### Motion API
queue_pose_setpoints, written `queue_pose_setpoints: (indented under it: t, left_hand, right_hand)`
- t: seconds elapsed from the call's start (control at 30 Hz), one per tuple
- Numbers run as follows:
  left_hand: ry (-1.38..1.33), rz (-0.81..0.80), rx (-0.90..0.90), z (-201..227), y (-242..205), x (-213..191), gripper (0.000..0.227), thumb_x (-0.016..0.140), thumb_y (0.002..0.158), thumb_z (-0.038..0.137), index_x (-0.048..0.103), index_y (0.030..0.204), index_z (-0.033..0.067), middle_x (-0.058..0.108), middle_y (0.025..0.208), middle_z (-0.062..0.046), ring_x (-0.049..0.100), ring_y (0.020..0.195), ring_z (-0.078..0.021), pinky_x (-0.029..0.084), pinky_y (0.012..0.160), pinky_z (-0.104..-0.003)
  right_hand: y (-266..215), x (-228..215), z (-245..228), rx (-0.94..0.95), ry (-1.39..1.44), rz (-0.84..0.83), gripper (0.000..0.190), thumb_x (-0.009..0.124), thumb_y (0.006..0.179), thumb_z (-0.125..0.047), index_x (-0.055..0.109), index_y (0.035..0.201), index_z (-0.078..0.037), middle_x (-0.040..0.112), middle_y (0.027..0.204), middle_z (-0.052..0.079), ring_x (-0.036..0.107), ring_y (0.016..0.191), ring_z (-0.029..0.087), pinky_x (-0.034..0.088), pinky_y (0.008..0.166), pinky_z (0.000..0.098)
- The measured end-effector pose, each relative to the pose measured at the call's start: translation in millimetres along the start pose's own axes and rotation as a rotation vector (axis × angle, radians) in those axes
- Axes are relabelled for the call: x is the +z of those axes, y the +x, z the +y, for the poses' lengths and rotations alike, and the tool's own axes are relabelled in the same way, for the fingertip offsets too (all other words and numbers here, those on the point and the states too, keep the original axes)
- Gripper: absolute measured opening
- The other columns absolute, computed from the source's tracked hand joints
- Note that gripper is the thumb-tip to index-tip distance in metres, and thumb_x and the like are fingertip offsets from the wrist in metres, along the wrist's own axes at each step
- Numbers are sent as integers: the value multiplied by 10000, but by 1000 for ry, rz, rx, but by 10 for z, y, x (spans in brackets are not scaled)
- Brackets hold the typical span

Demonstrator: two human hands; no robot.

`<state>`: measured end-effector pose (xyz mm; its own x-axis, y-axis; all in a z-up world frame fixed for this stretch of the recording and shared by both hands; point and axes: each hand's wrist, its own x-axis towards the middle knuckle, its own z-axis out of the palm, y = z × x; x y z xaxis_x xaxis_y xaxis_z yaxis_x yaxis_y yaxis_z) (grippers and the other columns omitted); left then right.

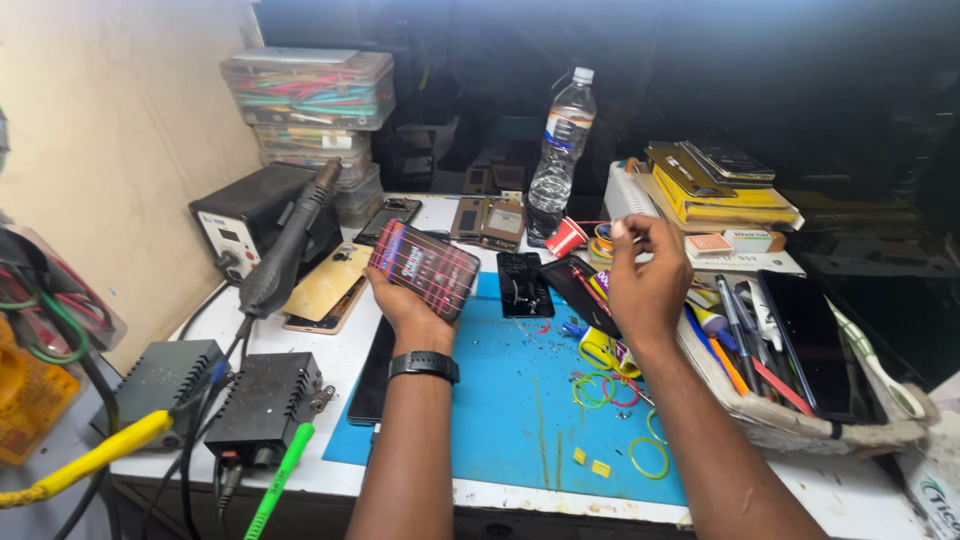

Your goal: The person holds a smartphone and wraps it with multiple rubber bands. They stretch and place several bands horizontally and vertically across the phone's screen and back, creating a grid pattern to secure the device.

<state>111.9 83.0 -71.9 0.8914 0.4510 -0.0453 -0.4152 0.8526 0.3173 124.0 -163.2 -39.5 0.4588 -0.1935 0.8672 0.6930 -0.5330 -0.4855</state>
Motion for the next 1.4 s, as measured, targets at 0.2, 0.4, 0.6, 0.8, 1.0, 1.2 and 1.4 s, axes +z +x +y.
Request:
queue_pose_setpoints:
  t: [0.2, 0.4, 0.6, 0.8, 1.0, 1.2, 1.4]
  left_hand:
    - [237, 213, -76, 50, -83, 62, 731, 276, 949, 707, 561, 1371, 183, 679, 1276, -76, 686, 1050, -212, 562, 864, -435]
    - [270, -60, -15, -53, -92, 115, 697, 512, 930, 628, 568, 1341, 69, 682, 1164, -144, 726, 971, -218, 636, 798, -361]
    - [848, -187, -190, -319, -166, 164, 449, 727, 900, 412, 737, 1062, -8, 702, 857, -97, 671, 702, -219, 550, 617, -348]
    - [1001, -304, -188, -443, -300, 166, 470, 697, 881, 402, 738, 1071, -26, 780, 948, -129, 754, 774, -182, 597, 669, -306]
    - [1018, -270, -101, -373, -367, 260, 620, 613, 901, 573, 722, 1178, 29, 765, 1043, -109, 719, 939, -168, 544, 781, -265]
    - [814, -260, -166, -296, -405, 357, 910, 321, 871, 782, 557, 1364, 55, 704, 1212, -197, 727, 1110, -316, 628, 845, -437]
    - [557, -364, -156, -303, -355, 342, 1063, 217, 821, 841, 357, 1486, 24, 529, 1399, -306, 615, 1277, -437, 572, 966, -558]
  right_hand:
    - [98, -48, 142, 168, 360, 210, 148, 550, 1150, -180, 530, 1165, -35, 563, 934, 40, 561, 763, 79, 527, 538, 214]
    - [134, -34, 242, 326, 627, 93, 147, 521, 1105, -197, 470, 1165, -73, 573, 872, 54, 530, 615, 84, 495, 492, 238]
    - [-17, 201, 185, 792, 553, -770, 448, 534, 954, -468, 588, 1161, -74, 677, 850, 61, 632, 589, 141, 543, 444, 295]
    - [-184, 263, 142, 706, 336, -963, 534, 690, 892, -396, 621, 1255, -11, 699, 856, 154, 639, 618, 168, 528, 475, 337]
    - [-162, 250, 59, 560, 246, -925, 681, 731, 869, -362, 536, 1418, -9, 738, 990, 82, 683, 760, 102, 559, 655, 271]
    - [-97, 172, -82, 665, 353, -817, 622, 745, 865, -284, 537, 1373, 9, 730, 1025, 134, 708, 811, 166, 578, 628, 304]
    - [-25, 124, -134, 898, 595, -755, 576, 709, 898, -249, 494, 1358, 23, 738, 1022, 140, 738, 867, 198, 639, 694, 334]
